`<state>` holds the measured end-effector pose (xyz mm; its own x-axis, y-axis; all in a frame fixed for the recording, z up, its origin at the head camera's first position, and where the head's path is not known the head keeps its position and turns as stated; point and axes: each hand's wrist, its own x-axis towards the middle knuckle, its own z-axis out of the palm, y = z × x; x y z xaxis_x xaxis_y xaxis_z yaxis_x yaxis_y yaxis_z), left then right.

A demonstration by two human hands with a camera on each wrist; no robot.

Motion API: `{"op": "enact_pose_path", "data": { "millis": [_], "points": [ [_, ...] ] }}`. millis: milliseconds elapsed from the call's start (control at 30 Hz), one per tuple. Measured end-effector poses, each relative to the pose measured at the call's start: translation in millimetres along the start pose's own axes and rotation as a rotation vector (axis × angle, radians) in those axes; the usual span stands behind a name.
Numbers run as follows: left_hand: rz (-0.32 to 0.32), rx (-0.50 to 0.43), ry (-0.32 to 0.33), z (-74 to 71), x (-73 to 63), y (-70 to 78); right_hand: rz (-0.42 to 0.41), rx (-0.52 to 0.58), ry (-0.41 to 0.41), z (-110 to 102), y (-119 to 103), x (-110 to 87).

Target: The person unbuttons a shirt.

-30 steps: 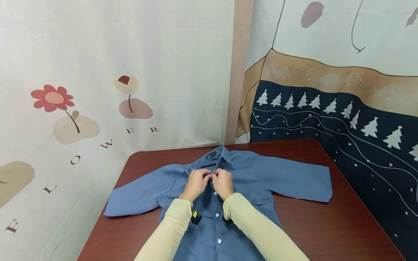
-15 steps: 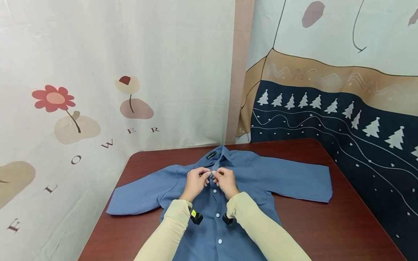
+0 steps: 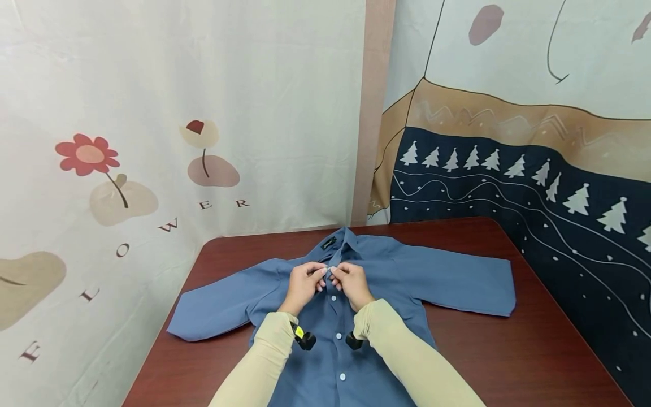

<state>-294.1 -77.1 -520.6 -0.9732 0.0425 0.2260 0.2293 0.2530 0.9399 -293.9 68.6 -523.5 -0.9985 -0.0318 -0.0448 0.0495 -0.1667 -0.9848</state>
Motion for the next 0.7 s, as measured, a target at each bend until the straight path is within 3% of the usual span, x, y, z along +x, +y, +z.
{"op": "enact_pose_path", "data": {
  "millis": [333, 500, 600, 700],
  "points": [
    [-0.036, -0.075, -0.054, -5.5, -2.5, 17.0, 0.05, 0.055, -0.059, -5, 3, 4.8],
    [-0.045, -0.078, -0.043, -3.5, 1.9, 4.9, 0.075, 0.079, -0.09, -7, 0, 5.0],
    [-0.019, -0.003, -0.004, -0.4, 1.5, 1.8, 0.047, -0.022, -0.083, -8, -3, 4.3],
    [0.052, 0.169, 0.068, 4.8, -1.0, 4.2, -0.059, -0.258, -0.053, -7, -6, 3.4]
  ]
}}
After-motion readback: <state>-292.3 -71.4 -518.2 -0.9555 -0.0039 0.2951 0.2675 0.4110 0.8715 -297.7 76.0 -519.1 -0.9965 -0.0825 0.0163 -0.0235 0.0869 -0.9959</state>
